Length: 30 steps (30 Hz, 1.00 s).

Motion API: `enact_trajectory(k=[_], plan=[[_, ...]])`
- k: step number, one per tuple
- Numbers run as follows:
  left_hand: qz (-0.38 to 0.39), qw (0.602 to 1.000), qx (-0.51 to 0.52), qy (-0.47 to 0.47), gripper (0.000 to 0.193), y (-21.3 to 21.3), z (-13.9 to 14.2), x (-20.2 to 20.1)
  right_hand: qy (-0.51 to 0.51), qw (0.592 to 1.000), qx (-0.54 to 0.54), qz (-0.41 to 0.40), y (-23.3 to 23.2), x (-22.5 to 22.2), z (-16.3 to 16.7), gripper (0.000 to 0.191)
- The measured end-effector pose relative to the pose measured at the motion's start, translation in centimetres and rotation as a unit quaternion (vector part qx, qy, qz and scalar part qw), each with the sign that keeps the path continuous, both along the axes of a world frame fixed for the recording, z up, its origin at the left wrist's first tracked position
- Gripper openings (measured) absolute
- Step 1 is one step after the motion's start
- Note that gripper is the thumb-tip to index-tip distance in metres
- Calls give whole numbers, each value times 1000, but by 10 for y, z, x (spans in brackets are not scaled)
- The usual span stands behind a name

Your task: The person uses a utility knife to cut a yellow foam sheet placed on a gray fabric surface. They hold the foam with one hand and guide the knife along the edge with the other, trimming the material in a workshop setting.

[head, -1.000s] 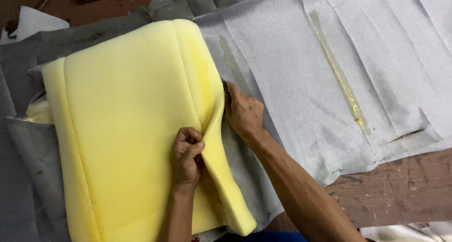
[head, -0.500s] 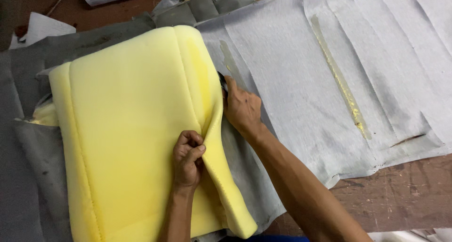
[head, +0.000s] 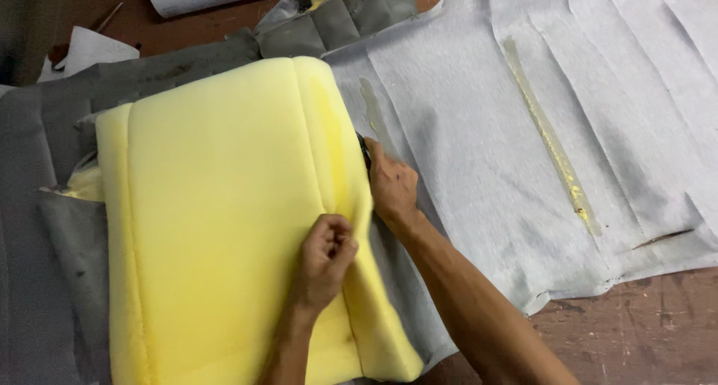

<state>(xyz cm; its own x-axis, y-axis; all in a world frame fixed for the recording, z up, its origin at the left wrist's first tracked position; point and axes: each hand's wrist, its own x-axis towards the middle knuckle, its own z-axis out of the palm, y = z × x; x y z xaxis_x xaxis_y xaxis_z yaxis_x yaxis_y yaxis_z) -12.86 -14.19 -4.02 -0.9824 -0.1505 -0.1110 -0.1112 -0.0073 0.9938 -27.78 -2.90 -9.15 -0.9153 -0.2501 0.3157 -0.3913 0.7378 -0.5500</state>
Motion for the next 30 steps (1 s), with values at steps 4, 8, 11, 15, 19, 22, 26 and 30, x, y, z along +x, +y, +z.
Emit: enact_trajectory(k=[4,8,11,15,19,22,26,30], plan=[[46,926,-374,39,34,27,37,-34,25,999,-24,-4,-2,2,-1,37],[39,862,-501,65,41,29,53,-113,11,994,-102,29,4,4,1,41],[9,849,-528,-24,50,13,48,-150,-29,997,-68,38,8,2,3,24],[19,864,-491,-112,44,-15,31,-163,-17,999,-41,8,6,-3,5,33],[22,860,-503,-82,47,-27,9,-161,-21,999,-26,2,6,-3,3,35],[10,845,-527,-93,40,-30,-2,-166,14,999,-40,12,8,-1,1,36],[2,830,-558,-20,24,-40,-3,-167,42,998,-48,9,11,-2,1,35],[-4,936,-347,-66,20,-58,2,-155,84,994,-70,20,13,0,6,33]])
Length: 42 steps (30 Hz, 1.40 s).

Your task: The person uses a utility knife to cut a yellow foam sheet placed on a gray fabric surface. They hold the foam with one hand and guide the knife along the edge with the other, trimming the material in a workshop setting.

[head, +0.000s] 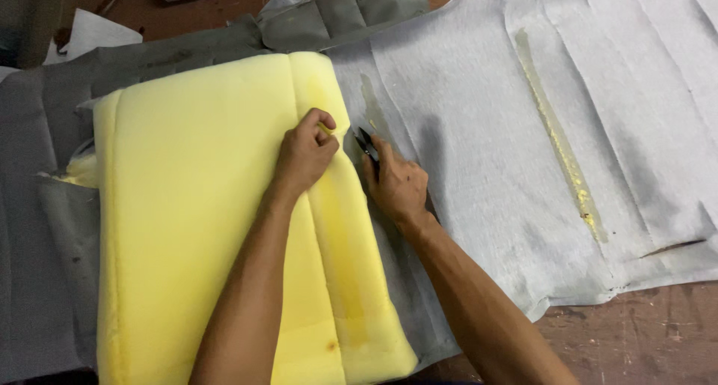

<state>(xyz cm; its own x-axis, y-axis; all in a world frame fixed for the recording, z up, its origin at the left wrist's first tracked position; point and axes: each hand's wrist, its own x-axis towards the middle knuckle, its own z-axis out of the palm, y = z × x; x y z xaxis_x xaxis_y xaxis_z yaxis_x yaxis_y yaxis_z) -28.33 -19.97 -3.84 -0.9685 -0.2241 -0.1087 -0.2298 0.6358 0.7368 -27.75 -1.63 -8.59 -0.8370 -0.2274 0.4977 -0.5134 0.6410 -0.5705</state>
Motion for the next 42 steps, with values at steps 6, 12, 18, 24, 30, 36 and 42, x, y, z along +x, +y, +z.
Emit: enact_trajectory(k=[6,12,18,24,30,36,42], plan=[[12,996,71,56,19,3,-8,3,-13,999,29,2,-8,-6,10,31],[12,990,122,68,21,1,-12,1,-27,997,70,-4,-6,-6,14,33],[11,985,157,77,19,0,-16,3,-16,997,74,8,-9,-8,11,32],[4,982,165,92,18,2,-15,6,17,997,68,16,-8,-11,11,32],[-2,977,183,108,17,3,-13,7,-21,995,96,8,-5,-6,13,34],[5,976,190,108,14,5,-18,10,-19,997,69,17,-16,-17,9,33],[-1,974,188,126,14,7,-23,8,2,998,63,-6,-24,-21,0,36]])
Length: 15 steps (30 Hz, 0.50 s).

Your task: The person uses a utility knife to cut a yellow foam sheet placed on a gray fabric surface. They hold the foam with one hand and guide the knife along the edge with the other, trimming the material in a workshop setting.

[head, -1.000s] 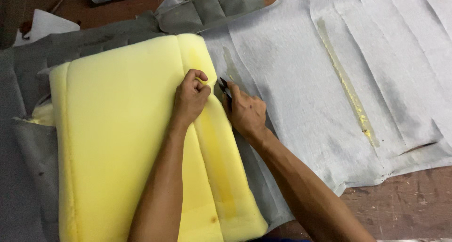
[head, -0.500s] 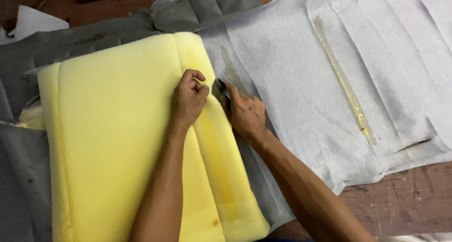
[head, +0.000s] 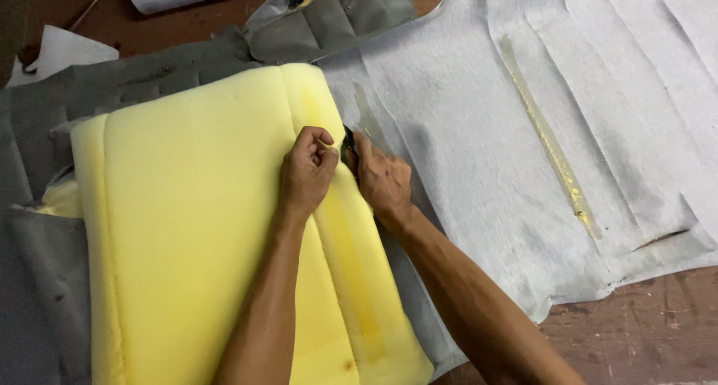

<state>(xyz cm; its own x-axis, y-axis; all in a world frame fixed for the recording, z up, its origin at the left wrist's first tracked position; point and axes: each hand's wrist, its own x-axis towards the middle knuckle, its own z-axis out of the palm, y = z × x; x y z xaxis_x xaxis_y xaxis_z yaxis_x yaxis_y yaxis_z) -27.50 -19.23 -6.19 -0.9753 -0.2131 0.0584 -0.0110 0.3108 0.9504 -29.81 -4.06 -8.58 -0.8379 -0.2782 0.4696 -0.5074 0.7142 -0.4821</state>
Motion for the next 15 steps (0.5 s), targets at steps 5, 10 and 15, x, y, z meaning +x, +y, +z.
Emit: enact_trajectory(k=[5,10,15], plan=[[7,1000,17,-8,16,-2,-2,0,18,1000,-10,-3,-1,3,-5,35],[-2,999,33,3,15,-4,-6,0,47,999,-20,-15,-2,6,-7,32],[-28,994,97,28,18,-9,-9,-1,8,1000,-6,-10,-2,7,-7,28]])
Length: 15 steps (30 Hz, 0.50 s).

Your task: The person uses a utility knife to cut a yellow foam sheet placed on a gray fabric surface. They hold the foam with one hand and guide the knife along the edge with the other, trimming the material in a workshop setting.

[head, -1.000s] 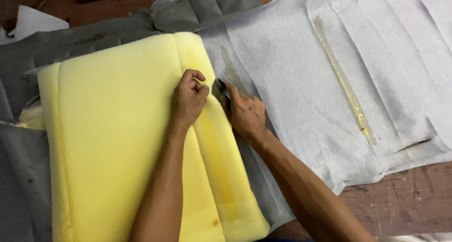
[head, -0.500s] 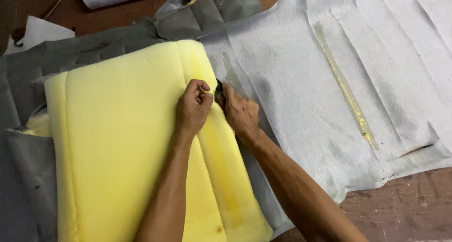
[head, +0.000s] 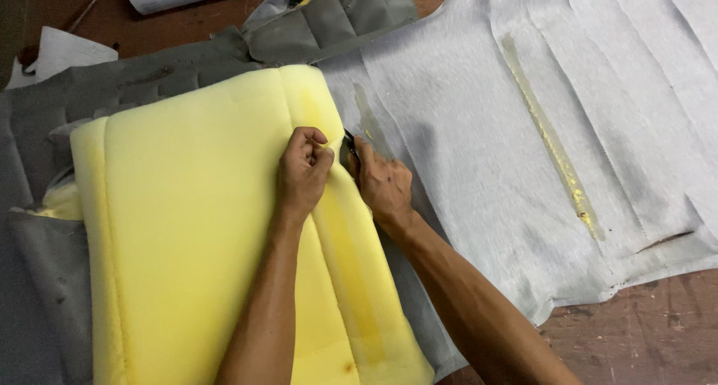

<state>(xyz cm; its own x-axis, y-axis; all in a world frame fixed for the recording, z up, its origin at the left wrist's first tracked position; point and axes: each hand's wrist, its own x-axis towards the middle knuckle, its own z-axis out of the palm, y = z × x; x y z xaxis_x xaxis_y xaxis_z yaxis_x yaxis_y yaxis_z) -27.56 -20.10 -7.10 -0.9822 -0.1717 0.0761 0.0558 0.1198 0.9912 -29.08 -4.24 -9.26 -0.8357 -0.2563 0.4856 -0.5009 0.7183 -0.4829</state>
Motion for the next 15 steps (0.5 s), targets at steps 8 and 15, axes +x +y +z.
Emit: enact_trajectory(k=[8,15], plan=[[22,996,83,-14,22,-5,3,1,6,1000,-23,-10,1,3,5,33],[10,997,70,-21,19,-4,2,0,-24,1000,10,-1,-3,-6,5,30]])
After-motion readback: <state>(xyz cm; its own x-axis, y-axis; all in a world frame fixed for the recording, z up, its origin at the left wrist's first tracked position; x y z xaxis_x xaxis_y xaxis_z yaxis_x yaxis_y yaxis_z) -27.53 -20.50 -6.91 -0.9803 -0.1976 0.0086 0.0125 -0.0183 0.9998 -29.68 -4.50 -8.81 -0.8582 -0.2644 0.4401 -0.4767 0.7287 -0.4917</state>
